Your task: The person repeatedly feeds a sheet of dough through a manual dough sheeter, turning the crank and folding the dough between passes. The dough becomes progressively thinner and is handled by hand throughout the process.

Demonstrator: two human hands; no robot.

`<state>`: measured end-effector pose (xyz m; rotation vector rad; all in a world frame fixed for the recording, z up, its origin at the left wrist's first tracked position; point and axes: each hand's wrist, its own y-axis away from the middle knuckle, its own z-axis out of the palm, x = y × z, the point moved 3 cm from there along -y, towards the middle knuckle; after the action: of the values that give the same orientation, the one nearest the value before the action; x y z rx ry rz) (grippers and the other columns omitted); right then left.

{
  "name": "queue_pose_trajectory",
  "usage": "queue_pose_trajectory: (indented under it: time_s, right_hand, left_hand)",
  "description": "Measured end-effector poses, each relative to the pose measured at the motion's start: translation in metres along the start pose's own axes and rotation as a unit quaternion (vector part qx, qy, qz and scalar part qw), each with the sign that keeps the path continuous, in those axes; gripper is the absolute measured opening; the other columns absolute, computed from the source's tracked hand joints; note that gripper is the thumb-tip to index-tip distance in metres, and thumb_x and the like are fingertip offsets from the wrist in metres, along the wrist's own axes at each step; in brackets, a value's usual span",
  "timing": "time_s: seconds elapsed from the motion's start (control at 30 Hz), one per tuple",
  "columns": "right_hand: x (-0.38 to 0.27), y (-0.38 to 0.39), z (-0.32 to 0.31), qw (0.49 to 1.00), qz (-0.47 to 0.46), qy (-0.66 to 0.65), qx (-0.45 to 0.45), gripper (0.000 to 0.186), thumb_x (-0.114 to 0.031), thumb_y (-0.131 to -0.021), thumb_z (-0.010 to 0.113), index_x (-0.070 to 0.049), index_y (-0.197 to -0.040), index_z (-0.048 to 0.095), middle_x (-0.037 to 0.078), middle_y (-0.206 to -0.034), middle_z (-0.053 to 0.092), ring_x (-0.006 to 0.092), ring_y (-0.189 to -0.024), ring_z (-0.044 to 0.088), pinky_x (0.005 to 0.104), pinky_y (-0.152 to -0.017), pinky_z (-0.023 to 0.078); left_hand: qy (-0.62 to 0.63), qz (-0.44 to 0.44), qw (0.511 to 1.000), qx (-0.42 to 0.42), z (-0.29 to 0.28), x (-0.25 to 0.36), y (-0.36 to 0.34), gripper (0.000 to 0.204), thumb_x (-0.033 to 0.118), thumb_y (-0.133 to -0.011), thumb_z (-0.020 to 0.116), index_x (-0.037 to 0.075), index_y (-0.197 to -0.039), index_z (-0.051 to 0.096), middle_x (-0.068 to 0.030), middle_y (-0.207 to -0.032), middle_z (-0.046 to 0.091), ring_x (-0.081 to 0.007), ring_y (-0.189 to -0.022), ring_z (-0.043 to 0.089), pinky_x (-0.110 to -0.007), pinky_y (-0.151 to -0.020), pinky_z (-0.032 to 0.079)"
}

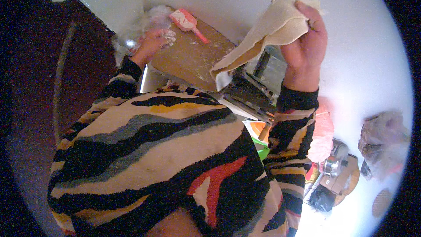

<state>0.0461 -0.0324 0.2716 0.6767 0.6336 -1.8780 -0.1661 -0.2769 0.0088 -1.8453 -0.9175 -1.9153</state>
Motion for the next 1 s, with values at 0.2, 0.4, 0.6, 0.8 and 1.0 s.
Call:
queue_pose_trajectory:
  time_s: [0.2, 0.4, 0.6, 0.8, 1.0]
  right_hand:
    - [-0.059, -0.010, 0.025, 0.983, 0.043, -0.065, -0.166, 0.027, -0.008, -0.085, 0.050, 0.008, -0.107, 0.053, 0.022, -0.111, 0.058, 0.0341, -0.106, 0.055, 0.0451, -0.098, 0.041]
    - [-0.112, -0.009, 0.049, 0.984, -0.042, 0.032, -0.167, 0.028, -0.005, -0.090, 0.043, 0.008, -0.114, 0.050, 0.025, -0.115, 0.055, 0.0346, -0.108, 0.055, 0.0448, -0.098, 0.042]
    - [-0.116, -0.036, 0.104, 0.974, -0.132, 0.107, -0.149, 0.013, -0.009, -0.088, 0.053, 0.003, -0.087, 0.056, 0.015, -0.085, 0.063, 0.0262, -0.079, 0.062, 0.0429, -0.086, 0.050]
    - [-0.108, -0.050, 0.134, 0.979, -0.155, -0.016, -0.133, 0.013, -0.001, -0.089, 0.046, 0.001, -0.078, 0.052, 0.008, -0.071, 0.056, 0.0179, -0.064, 0.059, 0.0282, -0.065, 0.054]
    - [-0.112, -0.048, 0.149, 0.965, -0.186, -0.026, -0.183, 0.016, 0.000, -0.090, 0.045, 0.001, -0.074, 0.048, 0.004, -0.068, 0.049, 0.0124, -0.055, 0.050, 0.0234, -0.058, 0.051]
  left_hand:
    - [-0.101, 0.036, 0.989, -0.097, 0.031, -0.001, -0.003, 0.028, 0.012, -0.085, 0.059, 0.003, -0.112, 0.060, -0.0057, -0.101, 0.065, -0.0131, -0.092, 0.060, -0.027, -0.082, 0.047]
    - [-0.247, 0.018, 0.963, -0.103, 0.059, 0.024, 0.013, 0.049, 0.028, -0.082, 0.066, 0.006, -0.123, 0.052, -0.0118, -0.119, 0.058, -0.0196, -0.110, 0.054, -0.033, -0.093, 0.042]
    - [-0.275, 0.224, 0.928, -0.110, 0.098, 0.043, 0.017, 0.059, 0.036, -0.082, 0.065, 0.007, -0.130, 0.044, -0.0147, -0.120, 0.056, -0.0253, -0.111, 0.053, -0.035, -0.095, 0.040]
    - [-0.020, 0.098, 0.987, -0.123, 0.136, 0.014, 0.001, 0.064, 0.027, -0.084, 0.065, 0.001, -0.134, 0.035, -0.0172, -0.127, 0.048, -0.0252, -0.117, 0.047, -0.037, -0.096, 0.039]
    - [-0.164, 0.245, 0.956, 0.003, 0.157, -0.021, -0.023, 0.047, 0.013, -0.084, 0.060, 0.000, -0.126, 0.043, -0.0173, -0.111, 0.056, -0.0288, -0.107, 0.053, -0.035, -0.089, 0.044]
